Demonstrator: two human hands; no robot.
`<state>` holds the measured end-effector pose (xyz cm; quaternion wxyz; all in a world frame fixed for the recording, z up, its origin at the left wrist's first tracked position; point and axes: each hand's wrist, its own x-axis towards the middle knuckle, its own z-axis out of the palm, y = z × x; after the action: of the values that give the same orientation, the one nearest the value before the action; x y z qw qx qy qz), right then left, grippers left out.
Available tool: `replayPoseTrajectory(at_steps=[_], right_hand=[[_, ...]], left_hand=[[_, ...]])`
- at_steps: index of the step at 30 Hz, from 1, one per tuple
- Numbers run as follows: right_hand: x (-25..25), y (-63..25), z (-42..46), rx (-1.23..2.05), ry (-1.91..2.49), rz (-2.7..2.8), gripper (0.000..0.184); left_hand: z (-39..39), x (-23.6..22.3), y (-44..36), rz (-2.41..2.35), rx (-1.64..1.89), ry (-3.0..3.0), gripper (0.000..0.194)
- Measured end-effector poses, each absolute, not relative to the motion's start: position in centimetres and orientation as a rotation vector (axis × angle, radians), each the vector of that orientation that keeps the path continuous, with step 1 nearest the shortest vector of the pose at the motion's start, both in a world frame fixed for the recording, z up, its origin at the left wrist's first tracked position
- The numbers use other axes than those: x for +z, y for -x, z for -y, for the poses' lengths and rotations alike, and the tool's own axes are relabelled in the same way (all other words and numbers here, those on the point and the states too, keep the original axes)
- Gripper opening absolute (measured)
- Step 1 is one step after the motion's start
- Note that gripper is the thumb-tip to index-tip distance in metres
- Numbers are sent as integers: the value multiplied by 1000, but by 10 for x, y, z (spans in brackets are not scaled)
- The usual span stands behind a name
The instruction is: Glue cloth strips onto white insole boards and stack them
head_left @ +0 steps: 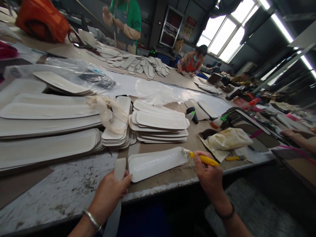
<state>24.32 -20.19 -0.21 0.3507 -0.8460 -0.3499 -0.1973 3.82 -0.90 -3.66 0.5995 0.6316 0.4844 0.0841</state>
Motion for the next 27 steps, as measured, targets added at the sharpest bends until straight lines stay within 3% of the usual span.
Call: replayPoseTrajectory(at_steps=[4, 8, 13, 19, 23, 27], right_hand=[[12, -233, 202, -508, 2173, 895, 27], [28, -214, 190, -323, 2051, 950, 29], [30, -177, 155, 287, 1846, 1025, 29], [14, -146, 123, 1052, 1599, 806, 32], [10, -143, 125, 975, 1590, 840, 28], [8, -146, 127, 810, 1682, 955, 28]], left_hand=[[8, -24, -31, -1180, 256, -1621, 26], [18, -8, -24, -987, 224, -1297, 28], [35, 8, -24, -748, 75, -912, 39], [48, 5, -23, -653, -60, -982, 44], [49, 7, -20, -718, -33, -987, 32], [45, 8, -18, -753, -2, -876, 45]])
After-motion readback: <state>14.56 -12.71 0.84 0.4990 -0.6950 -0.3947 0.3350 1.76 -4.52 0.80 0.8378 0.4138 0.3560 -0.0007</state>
